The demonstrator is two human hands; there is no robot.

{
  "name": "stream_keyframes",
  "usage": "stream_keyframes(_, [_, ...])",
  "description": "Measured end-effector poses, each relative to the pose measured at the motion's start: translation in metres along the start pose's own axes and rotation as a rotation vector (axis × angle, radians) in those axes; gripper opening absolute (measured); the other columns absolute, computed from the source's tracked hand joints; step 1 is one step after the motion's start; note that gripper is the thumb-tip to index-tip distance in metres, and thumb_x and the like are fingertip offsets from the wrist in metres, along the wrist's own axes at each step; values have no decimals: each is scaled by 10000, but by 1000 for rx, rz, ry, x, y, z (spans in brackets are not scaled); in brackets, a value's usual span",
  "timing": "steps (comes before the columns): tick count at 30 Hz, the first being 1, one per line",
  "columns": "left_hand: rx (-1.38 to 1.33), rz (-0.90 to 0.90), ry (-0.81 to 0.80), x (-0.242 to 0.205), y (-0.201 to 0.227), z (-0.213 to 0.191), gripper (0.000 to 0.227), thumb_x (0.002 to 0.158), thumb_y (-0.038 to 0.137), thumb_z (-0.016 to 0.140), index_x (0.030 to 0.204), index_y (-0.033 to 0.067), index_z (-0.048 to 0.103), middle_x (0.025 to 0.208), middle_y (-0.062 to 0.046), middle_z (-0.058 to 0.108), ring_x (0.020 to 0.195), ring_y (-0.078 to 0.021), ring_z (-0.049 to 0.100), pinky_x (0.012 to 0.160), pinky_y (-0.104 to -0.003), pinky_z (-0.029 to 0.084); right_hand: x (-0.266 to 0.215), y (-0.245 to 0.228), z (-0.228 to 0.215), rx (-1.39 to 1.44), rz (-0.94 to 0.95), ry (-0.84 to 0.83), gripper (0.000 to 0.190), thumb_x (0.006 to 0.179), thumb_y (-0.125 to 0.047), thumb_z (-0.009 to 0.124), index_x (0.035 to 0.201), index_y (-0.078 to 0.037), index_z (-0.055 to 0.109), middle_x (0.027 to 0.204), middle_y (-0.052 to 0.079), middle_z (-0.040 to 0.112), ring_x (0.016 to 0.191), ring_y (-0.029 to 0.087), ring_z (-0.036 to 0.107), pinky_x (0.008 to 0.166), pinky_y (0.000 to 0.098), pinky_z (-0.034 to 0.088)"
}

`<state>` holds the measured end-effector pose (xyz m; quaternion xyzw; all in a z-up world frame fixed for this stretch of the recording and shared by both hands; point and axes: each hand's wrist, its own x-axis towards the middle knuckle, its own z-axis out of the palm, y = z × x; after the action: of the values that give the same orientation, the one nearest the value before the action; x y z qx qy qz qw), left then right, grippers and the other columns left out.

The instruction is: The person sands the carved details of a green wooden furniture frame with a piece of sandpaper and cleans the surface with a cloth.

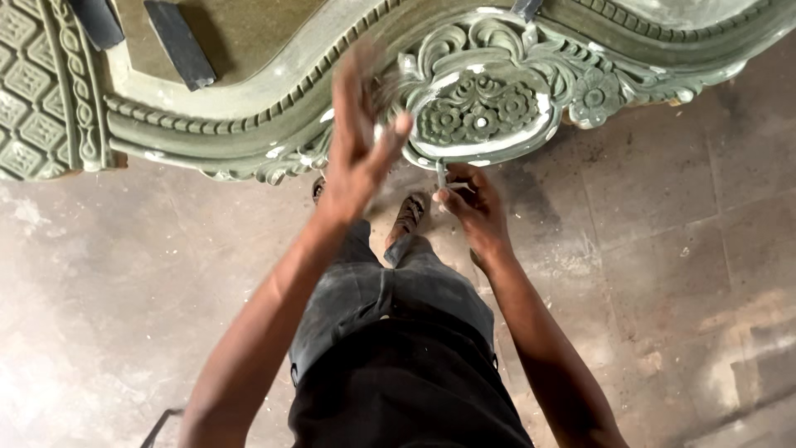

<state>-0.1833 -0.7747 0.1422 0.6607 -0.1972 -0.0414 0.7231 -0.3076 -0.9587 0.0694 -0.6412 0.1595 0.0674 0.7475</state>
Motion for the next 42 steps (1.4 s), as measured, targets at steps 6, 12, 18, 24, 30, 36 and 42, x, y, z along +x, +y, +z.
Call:
stream_keyframes(6, [207, -235, 25, 31, 6, 25, 372, 1037, 301, 598, 1285, 24, 588, 1198, -208, 675, 1075, -302, 660, 912, -443, 618, -8, -16, 5, 163, 12, 110, 428, 964, -234, 709, 1322, -40, 580, 1107, 61, 687, 927, 133, 716, 740, 286, 608])
stream_keyframes(12, [308, -462, -90, -64, -19, 54, 338, 1023, 218, 684, 1300, 31, 636, 1180, -136, 675, 906, -172, 756, 771, -378, 629, -11, 13, 11, 304, 20, -24, 337, 968, -166, 667, 1261, -17, 590, 1112, 68, 693, 930, 174, 741, 792, 358, 644])
stream_keyframes(18, [221, -754, 70, -96, -24, 26, 270, 905, 128, 771, 1134, -8, 730, 919, -136, 779, 805, -107, 695, 730, -296, 580, -32, 25, 18, 188, 311, -99, 308, 998, -107, 661, 1290, -22, 614, 1013, 28, 654, 906, 92, 596, 800, 272, 501])
stream_keyframes(24, [-72, -686, 69, -102, -30, -7, 227, 924, 87, 732, 1126, -14, 721, 981, -37, 754, 864, -58, 676, 779, -245, 577, -11, 14, 26, 144, 295, -194, 290, 1025, -173, 631, 1272, -21, 633, 1071, 20, 669, 990, 104, 605, 892, 306, 494])
stream_keyframes(30, [-7, -742, 74, -85, -16, -39, 273, 934, 62, 683, 1196, -13, 693, 914, -50, 719, 776, -88, 643, 706, -265, 543, 14, 1, 55, -151, 228, -37, 273, 1001, -203, 618, 1224, -46, 640, 1052, -35, 666, 956, 45, 589, 846, 242, 471])
stream_keyframes(36, [-148, -527, -15, -98, -37, -72, 498, 785, 12, 555, 1271, -20, 656, 1099, -76, 735, 987, -132, 681, 889, -280, 556, 21, 7, 82, -335, 184, 9, 193, 1034, -169, 582, 1137, -23, 654, 798, -33, 484, 737, 67, 403, 665, 260, 370])
stream_keyframes(42, [183, -606, -29, -131, -45, -91, 391, 841, 137, 761, 1194, -5, 675, 1055, -133, 748, 956, -178, 705, 853, -338, 544, 2, 30, 107, -288, 185, 11, 187, 1058, -160, 575, 1160, -14, 633, 849, -29, 494, 787, 68, 423, 714, 257, 383])
